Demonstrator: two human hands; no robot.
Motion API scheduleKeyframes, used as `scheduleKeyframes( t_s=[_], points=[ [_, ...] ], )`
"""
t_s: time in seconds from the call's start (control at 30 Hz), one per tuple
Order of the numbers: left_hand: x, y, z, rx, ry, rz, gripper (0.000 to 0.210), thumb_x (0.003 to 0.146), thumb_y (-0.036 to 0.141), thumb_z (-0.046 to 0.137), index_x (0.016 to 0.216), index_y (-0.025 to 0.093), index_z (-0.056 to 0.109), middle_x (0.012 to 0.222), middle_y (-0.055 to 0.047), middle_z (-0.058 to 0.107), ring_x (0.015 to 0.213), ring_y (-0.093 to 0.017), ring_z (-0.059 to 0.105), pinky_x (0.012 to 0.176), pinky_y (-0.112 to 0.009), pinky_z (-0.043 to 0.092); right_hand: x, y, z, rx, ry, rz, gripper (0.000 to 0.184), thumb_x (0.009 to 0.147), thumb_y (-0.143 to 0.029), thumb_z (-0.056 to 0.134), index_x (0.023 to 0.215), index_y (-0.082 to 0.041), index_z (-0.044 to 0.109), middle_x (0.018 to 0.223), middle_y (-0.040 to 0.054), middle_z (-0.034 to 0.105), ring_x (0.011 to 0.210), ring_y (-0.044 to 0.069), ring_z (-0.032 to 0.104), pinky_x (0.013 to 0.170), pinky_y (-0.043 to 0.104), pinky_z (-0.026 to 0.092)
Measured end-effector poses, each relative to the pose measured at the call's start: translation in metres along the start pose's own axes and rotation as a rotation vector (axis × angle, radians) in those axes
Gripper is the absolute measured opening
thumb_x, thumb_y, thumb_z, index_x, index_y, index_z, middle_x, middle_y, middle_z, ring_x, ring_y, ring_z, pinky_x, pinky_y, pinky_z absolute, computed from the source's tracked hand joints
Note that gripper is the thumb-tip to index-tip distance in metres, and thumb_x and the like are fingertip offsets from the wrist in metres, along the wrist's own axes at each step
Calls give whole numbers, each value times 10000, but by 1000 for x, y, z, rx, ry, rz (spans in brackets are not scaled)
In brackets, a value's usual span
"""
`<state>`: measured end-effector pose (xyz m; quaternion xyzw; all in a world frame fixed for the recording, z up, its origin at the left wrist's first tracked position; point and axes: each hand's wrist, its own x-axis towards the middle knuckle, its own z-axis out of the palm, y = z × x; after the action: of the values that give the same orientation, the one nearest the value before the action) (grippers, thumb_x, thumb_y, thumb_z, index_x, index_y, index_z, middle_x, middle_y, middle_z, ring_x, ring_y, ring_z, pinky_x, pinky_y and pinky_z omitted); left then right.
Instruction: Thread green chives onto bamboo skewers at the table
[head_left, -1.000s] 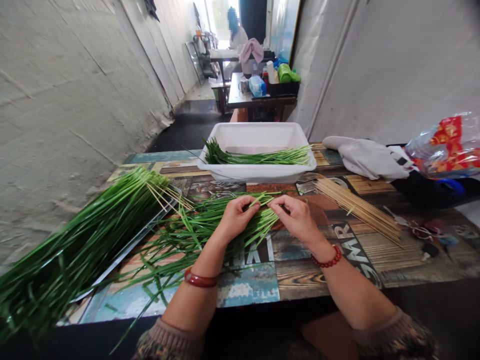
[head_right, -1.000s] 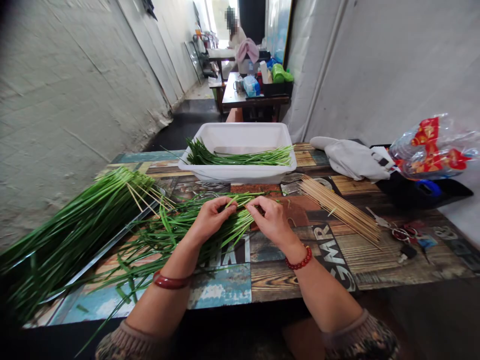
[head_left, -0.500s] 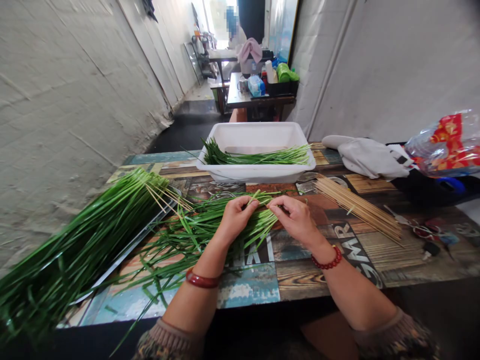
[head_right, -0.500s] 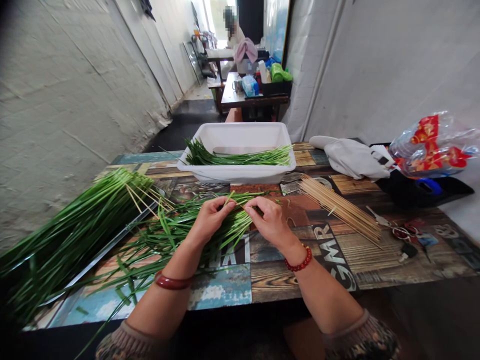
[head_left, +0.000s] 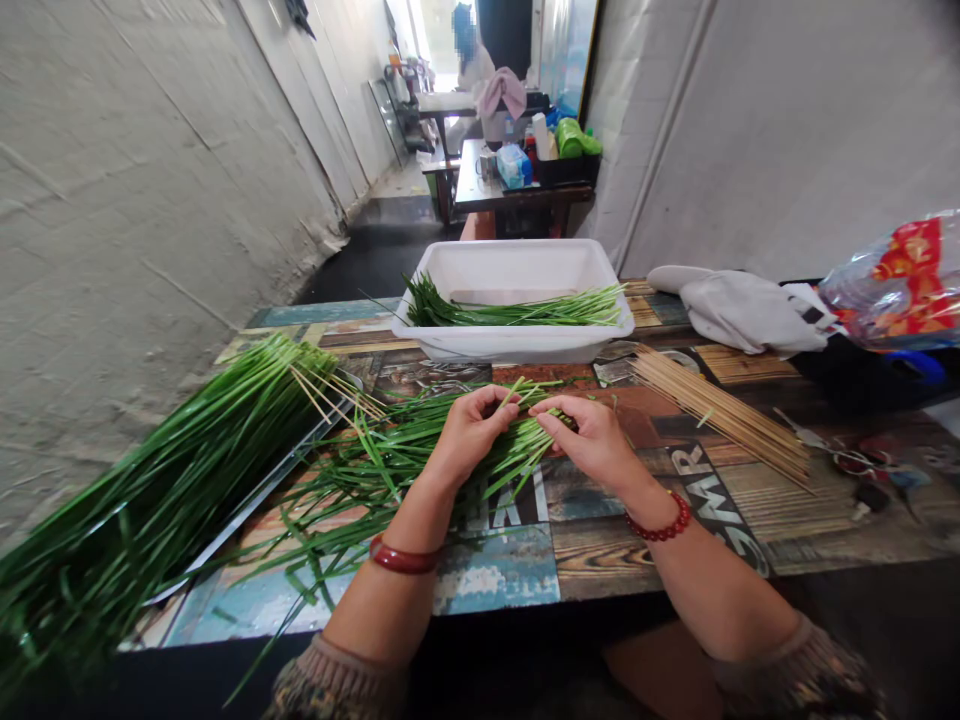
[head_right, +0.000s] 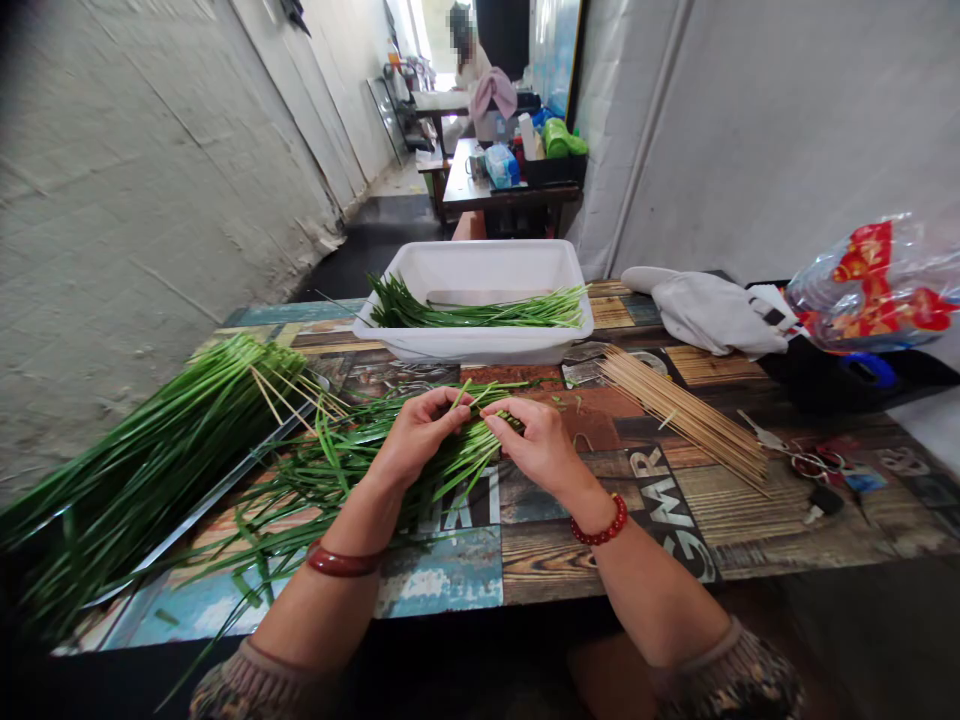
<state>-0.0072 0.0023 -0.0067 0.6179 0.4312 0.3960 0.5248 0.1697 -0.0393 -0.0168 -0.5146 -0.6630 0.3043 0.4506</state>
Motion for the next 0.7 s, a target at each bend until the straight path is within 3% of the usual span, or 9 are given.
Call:
scheduleKeyframes(
  t_s=[0.17,0.7],
  points=[
    [-1,3,3,-64,-38,-10,215,763,349,674,765,138,635,645,24,546,584,-85,433,556,-205,337,0,-2,0,-40,47,-47,207,889,-282,545,952,-207,727,939,63,748,735,184,697,624,273,549],
    [-2,1,4,-136,-35,-37,251,740,358,707,840,129,678,635,32,548,577,-77,422,559,-204,319,0,0,0,-19,36,-56,210,897,-248,542,1015,-208,711,981,50,741,864,191,703,713,277,554]
  ],
)
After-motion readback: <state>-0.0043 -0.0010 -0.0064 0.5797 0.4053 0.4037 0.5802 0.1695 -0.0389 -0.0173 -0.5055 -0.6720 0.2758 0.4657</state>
